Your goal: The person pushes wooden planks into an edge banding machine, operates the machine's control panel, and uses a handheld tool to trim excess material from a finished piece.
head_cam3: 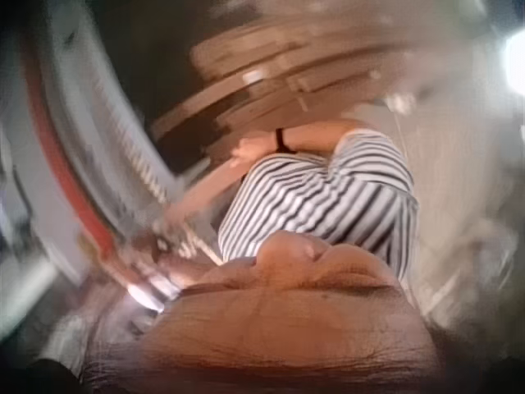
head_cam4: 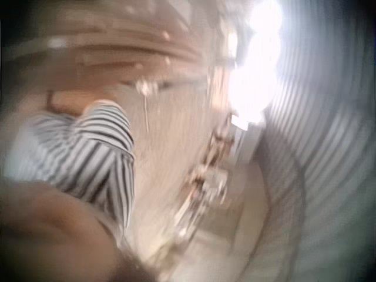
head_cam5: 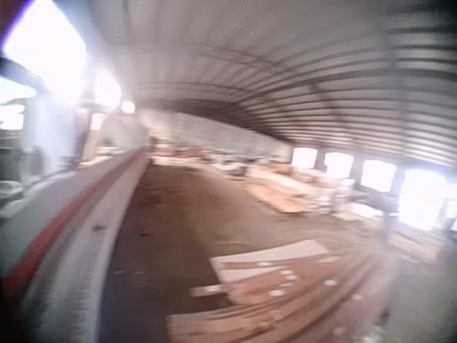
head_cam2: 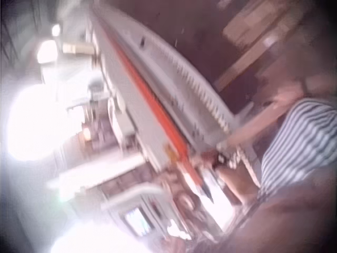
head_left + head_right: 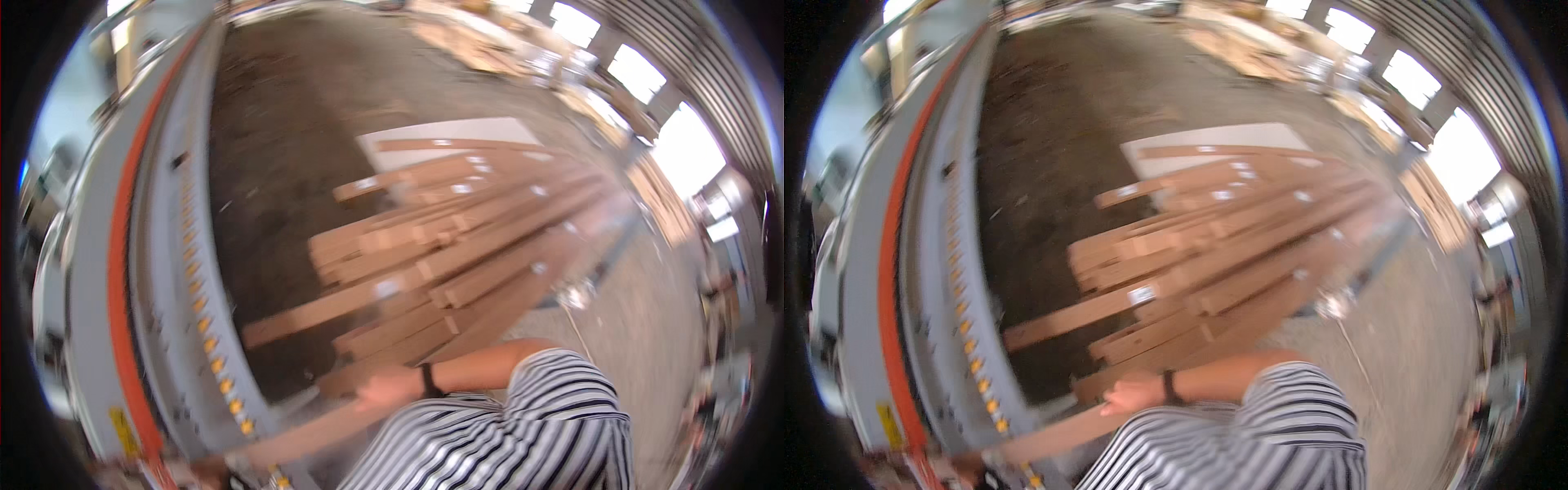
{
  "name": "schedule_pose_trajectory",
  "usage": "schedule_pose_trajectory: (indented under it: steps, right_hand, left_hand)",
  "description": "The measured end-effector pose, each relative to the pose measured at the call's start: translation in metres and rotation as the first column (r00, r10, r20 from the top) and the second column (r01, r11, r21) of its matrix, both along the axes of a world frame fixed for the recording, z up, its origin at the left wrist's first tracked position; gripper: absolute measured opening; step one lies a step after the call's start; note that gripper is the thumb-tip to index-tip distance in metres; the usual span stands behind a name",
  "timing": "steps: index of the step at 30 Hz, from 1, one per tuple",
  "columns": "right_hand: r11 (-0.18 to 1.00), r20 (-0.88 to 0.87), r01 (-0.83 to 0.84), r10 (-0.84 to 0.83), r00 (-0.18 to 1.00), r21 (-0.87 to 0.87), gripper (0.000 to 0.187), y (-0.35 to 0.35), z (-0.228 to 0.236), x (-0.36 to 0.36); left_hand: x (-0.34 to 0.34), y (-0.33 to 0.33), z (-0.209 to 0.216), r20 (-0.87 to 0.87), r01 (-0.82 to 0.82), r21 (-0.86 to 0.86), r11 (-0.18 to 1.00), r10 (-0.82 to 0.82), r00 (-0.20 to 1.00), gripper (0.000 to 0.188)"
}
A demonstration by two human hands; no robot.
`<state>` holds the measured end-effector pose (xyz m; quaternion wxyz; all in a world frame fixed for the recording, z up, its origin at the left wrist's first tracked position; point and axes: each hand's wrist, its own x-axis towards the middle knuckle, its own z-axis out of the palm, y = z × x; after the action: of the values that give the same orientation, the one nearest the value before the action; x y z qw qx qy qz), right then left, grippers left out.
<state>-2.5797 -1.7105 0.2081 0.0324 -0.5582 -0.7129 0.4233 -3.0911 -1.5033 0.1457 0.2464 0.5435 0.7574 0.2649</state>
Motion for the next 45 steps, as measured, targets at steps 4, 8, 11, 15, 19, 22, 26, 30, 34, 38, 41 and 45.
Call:
schedule_pose_trajectory:
  steps: [4,8,11,15,19,22,26,30,34,38,41,45]
  right_hand:
    - [0.612,-0.095,0.236,-0.255,0.962,0.755,0.027,-0.061,0.022,0.056]
    - [0.59,0.379,0.496,-0.8,0.465,0.637,0.011,-0.166,0.051,0.169]
    - [0.788,0.762,0.001,-0.595,-0.255,0.616,0.013,-0.263,0.02,0.242]
    - [0.802,0.993,0.588,-0.063,-0.097,0.108,0.016,-0.3,0.011,0.278]
    - [0.914,0.972,0.334,-0.206,-0.108,0.231,0.018,-0.306,0.027,0.276]
    - [0.911,0.995,0.4,-0.09,-0.05,0.102,0.02,-0.308,0.036,0.273]
    - [0.906,0.996,0.418,-0.039,-0.086,0.072,0.02,-0.313,0.037,0.283]
    - [0.765,0.972,0.643,-0.179,0.152,0.04,0.023,-0.253,0.034,0.299]
    - [0.76,0.335,0.437,-0.62,0.709,0.482,0.034,-0.115,0.037,0.236]
    - [0.953,0.095,0.236,-0.257,0.962,0.188,0.05,-0.038,0.026,0.148]
    - [0.927,0.036,0.131,-0.126,0.991,-0.353,0.049,-0.024,-0.011,0.144]
    - [0.99,0.233,-0.057,0.086,0.969,-0.127,0.047,-0.035,-0.026,0.126]
  left_hand:
    - [0.062,0.009,0.02,0.037,-0.016,-0.016,1.0,0.017,0.999,0.044]
    - [0.072,0.014,0.029,0.013,-0.008,-0.039,0.999,0.008,1.0,0.046]
    - [0.076,0.022,0.031,-0.002,0.005,-0.041,0.999,-0.005,1.0,0.047]
    - [0.083,0.026,0.024,-0.007,0.007,-0.052,0.999,-0.008,1.0,0.049]
    - [0.082,0.025,0.019,-0.023,-0.005,-0.059,0.998,0.004,1.0,0.051]
    - [0.084,0.03,0.015,-0.023,-0.007,-0.06,0.998,0.006,1.0,0.052]
    - [0.091,0.04,0.005,-0.023,0.006,-0.063,0.998,-0.007,1.0,0.054]
    - [0.034,0.034,0.002,-0.082,-0.026,-0.034,0.999,0.023,0.996,0.056]
    - [-0.059,0.026,-0.053,-0.545,0.217,-0.134,0.967,-0.254,0.799,0.057]
    - [-0.039,0.032,-0.076,-0.664,0.134,-0.276,0.952,-0.29,0.689,0.054]
    - [-0.012,0.012,-0.035,-0.473,-0.148,-0.174,0.974,0.05,0.88,0.047]
    - [0.048,0.003,0.023,-0.484,-0.186,-0.015,0.982,0.155,0.861,0.053]
